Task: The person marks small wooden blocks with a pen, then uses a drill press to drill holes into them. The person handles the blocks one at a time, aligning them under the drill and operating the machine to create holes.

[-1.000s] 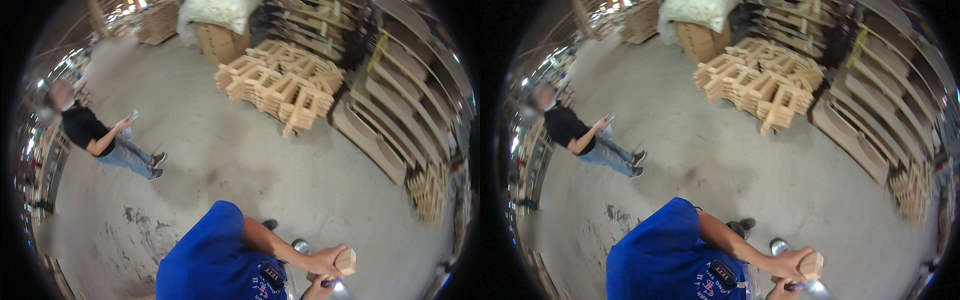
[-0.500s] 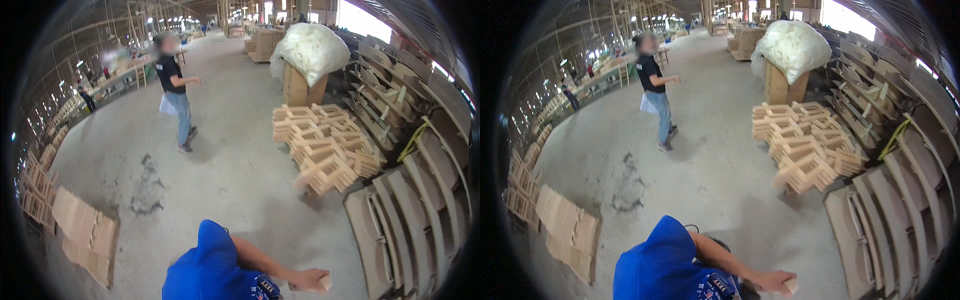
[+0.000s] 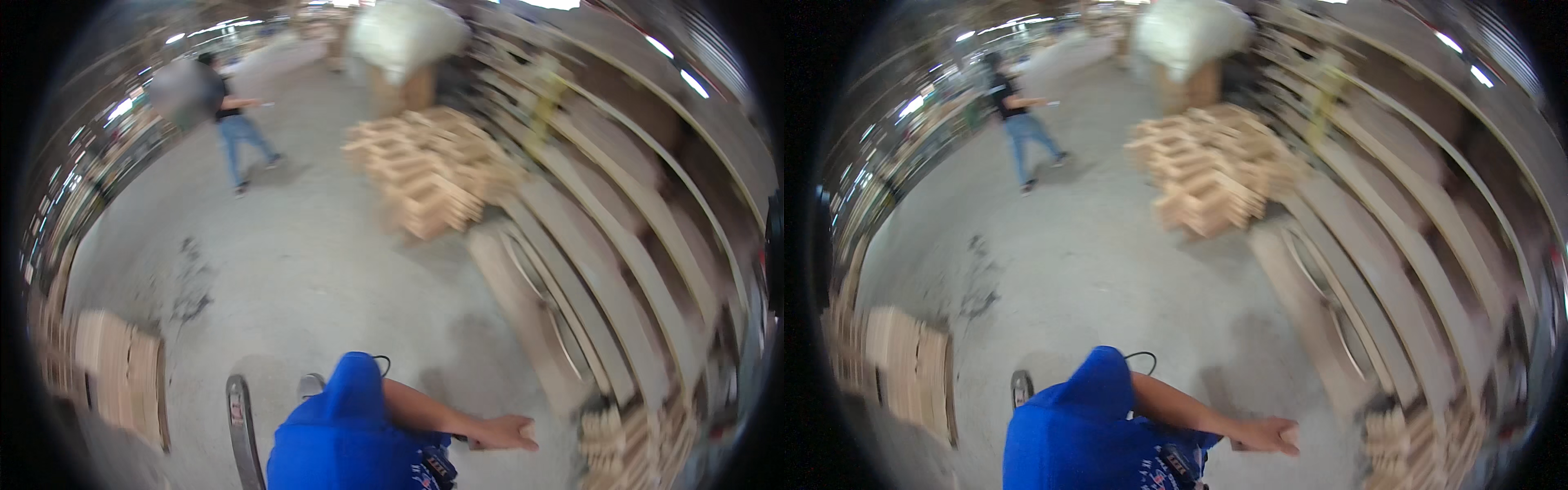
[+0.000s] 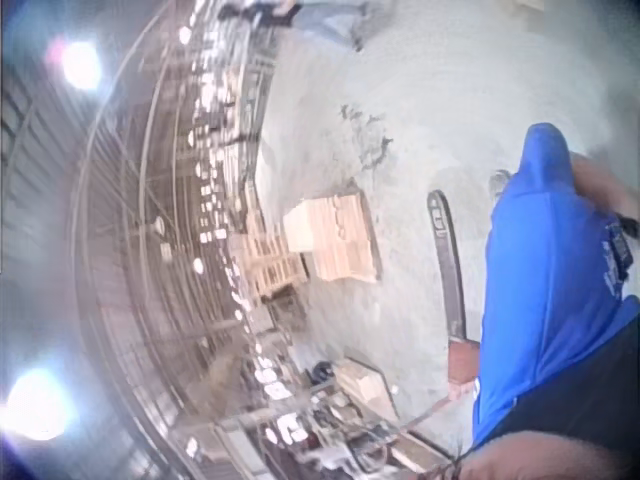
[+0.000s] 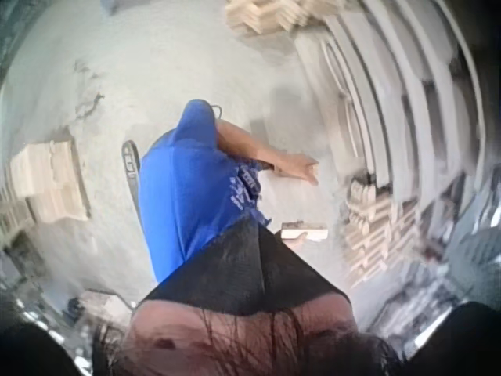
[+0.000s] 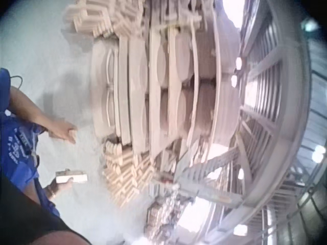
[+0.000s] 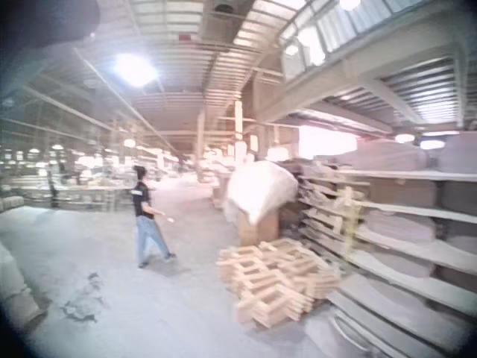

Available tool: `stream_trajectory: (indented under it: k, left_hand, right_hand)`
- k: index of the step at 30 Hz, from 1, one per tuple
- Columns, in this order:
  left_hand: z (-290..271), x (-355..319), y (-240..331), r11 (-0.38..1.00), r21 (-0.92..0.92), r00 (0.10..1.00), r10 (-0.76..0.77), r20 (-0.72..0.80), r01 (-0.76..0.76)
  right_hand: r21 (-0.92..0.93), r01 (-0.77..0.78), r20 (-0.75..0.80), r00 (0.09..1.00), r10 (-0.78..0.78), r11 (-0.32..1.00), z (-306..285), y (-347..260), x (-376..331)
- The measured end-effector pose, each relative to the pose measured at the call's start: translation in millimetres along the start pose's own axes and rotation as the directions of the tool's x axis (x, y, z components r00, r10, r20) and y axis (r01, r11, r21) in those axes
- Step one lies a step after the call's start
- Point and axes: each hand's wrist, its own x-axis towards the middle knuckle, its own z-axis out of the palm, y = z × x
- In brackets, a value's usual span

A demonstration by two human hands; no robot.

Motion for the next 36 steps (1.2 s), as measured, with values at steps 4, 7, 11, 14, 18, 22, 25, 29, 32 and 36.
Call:
stream_trajectory:
  k: [4, 7, 11, 14, 18, 22, 25, 29, 32, 36]
  left_hand:
    - [86.6, 108.1, 15.9, 0.984, -0.065, 0.944, -0.138, 0.301, 0.165]
    - [185.1, 173.6, 13.2, 0.995, -0.076, 0.847, -0.014, 0.532, 0.065]
    - [264.0, 271.3, 44.5, 0.981, 0.173, 0.471, -0.110, 0.875, -0.093]
    - [399.8, 302.5, 56.9, 0.941, 0.180, 0.321, -0.082, 0.943, -0.287]
    - [518.3, 362.2, 66.1, 0.915, 0.326, 0.358, -0.229, 0.905, -0.239]
    - [575.7, 413.2, 48.4, 0.983, 0.087, 0.574, 0.021, 0.819, -0.160]
    - [621.0, 445.4, 62.0, 0.979, -0.057, 0.665, 0.177, 0.726, -0.197]
    - [740.3, 494.1, 88.6, 0.944, -0.021, 0.847, 0.305, 0.436, -0.330]
    - [838.4, 545.7, 101.5, 0.914, -0.021, 0.867, 0.391, 0.310, -0.405]
    - [1003.7, 583.3, 135.3, 0.940, 0.040, 0.910, 0.317, 0.268, -0.339]
  right_hand:
    - [0.154, 0.178, -0.165, 0.974, -0.152, 0.972, -53.7, -44.6, 74.8]
    - [0.190, 0.323, -0.306, 0.917, -0.257, 0.927, -86.7, -114.6, 90.8]
    - [0.279, 0.541, -0.736, 0.651, -0.185, 0.794, -106.3, -87.0, 106.8]
    - [0.252, 0.622, -0.892, 0.446, -0.071, 0.742, -207.5, -92.0, 128.1]
    - [0.281, 0.611, -0.870, 0.488, -0.073, 0.740, -317.8, -134.4, 190.0]
    - [0.331, 0.241, -0.617, 0.787, 0.016, 0.912, -392.0, -228.4, 303.4]
    - [0.809, 0.045, 0.118, 0.965, -0.236, 0.586, -469.9, -293.4, 409.0]
    - [0.405, -0.033, 0.037, 0.999, 0.020, 0.914, -559.1, -371.8, 541.4]
    - [0.245, -0.094, 0.142, 0.988, 0.061, 0.965, -618.8, -427.6, 633.8]
    - [0.191, -0.125, 0.221, 0.972, 0.081, 0.974, -718.2, -502.4, 710.6]
